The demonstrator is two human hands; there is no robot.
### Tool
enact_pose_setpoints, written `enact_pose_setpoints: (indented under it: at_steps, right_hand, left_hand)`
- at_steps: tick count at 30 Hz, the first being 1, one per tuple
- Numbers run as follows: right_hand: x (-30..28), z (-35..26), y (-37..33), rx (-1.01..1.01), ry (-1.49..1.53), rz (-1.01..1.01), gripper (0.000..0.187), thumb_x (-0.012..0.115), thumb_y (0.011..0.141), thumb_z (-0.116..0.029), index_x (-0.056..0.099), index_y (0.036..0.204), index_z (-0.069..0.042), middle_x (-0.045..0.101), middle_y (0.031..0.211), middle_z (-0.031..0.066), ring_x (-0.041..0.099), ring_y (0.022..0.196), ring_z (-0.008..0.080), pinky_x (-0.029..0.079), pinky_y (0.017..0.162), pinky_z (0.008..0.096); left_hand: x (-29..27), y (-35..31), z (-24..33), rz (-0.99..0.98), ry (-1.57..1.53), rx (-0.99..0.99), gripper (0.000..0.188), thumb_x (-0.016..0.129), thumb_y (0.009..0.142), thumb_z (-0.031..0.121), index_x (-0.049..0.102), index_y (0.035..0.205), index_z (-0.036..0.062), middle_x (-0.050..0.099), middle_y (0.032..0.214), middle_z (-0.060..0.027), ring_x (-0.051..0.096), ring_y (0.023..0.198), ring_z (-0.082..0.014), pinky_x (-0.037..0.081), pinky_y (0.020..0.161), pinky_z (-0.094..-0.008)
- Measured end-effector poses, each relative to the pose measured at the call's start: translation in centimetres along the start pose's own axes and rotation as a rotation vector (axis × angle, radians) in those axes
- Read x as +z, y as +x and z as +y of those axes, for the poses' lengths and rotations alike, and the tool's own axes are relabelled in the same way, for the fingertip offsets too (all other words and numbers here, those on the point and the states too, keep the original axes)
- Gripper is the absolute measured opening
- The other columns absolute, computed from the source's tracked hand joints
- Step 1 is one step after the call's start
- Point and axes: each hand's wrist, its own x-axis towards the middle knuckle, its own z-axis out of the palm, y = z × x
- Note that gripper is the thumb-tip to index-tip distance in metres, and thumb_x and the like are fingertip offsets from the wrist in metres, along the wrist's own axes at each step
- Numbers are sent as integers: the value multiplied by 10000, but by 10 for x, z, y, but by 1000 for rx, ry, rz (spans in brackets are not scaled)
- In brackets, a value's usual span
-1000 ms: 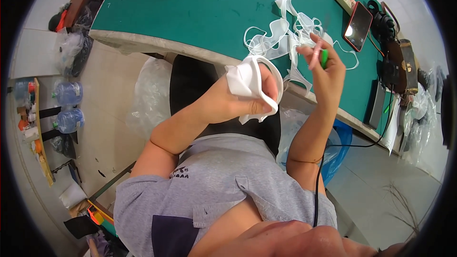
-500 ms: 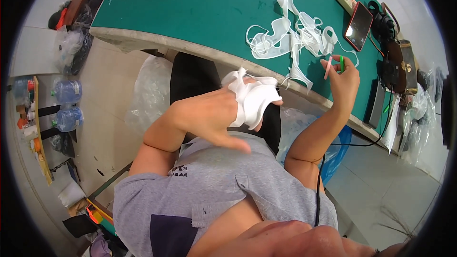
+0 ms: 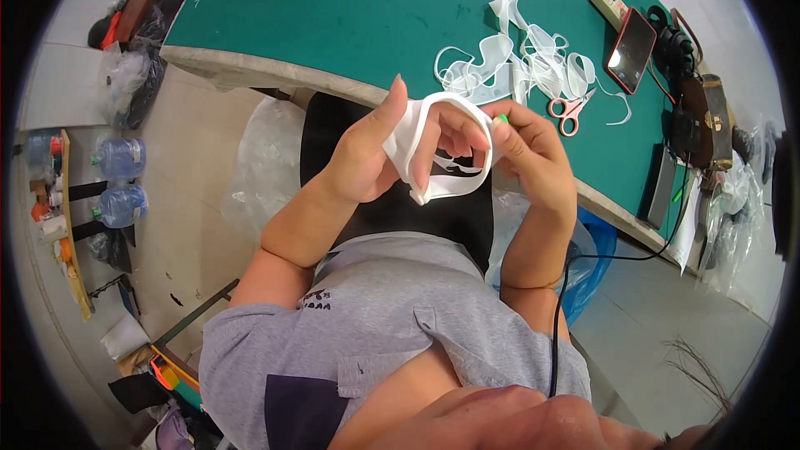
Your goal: Trimming excess material and loose threads from white shoe upper components using scissors.
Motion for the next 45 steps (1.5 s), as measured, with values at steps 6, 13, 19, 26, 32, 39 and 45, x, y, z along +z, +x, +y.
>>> enact_pose_setpoints:
  at_steps: [6, 13, 19, 26, 32, 39, 45]
  right_hand:
    - [7, 15, 0, -220, -36, 85, 172, 630, 877, -160, 590, 947, -7, 530, 722, -38, 438, 602, 26, 302, 522, 169]
    - [3, 9, -6, -494, -383, 281, 145, 644, 848, -115, 617, 798, 18, 551, 871, 55, 458, 662, 89, 333, 578, 206]
    - [-21, 11, -5, -687, 201, 247, 454, 411, 981, -347, 531, 725, 8, 518, 766, 62, 406, 527, 111, 326, 505, 210]
    - [13, 15, -5, -884, -365, 431, 169, 687, 819, -85, 550, 870, 2, 575, 657, 97, 580, 673, 178, 459, 630, 234]
    - [15, 7, 3, -1117, -888, 290, 168, 707, 785, -123, 627, 887, -15, 664, 788, 114, 600, 692, 224, 463, 627, 288]
    - [11, 4, 4, -1128, -938, 325, 177, 719, 755, -119, 630, 880, -30, 663, 790, 105, 593, 683, 231, 459, 610, 288]
    - [10, -5, 2, -1070, -1100, 289, 169, 720, 726, -66, 626, 863, -31, 644, 780, 98, 585, 675, 244, 449, 597, 293]
  left_hand:
    - [-5, -3, 8, 12, 62, -210, 704, 221, 967, 542, 624, 704, 27, 638, 994, -142, 564, 869, -172, 438, 821, -293]
    - [-11, -9, 0, 225, 74, -191, 311, 612, 886, 268, 599, 1058, 10, 640, 889, -41, 576, 773, -79, 446, 705, -217]
    - [0, -7, 1, 277, 282, -155, 301, 656, 855, 200, 617, 1076, 0, 643, 910, -16, 553, 803, -50, 432, 714, -203]
    - [3, -1, 1, 324, 287, -82, 370, 659, 851, 176, 589, 1166, -6, 639, 956, -15, 543, 832, -49, 427, 723, -199]
    - [4, 1, -1, 286, 380, -24, 381, 643, 857, 156, 576, 1205, 13, 631, 938, -1, 521, 786, -32, 416, 683, -184]
    - [5, 2, 2, 268, 477, -22, 383, 634, 858, 142, 574, 1221, 35, 620, 895, 22, 496, 741, -23, 401, 640, -177]
    - [8, 4, 0, 298, 638, 37, 366, 634, 835, 114, 595, 1186, 18, 622, 845, 9, 490, 710, -28, 417, 627, -194]
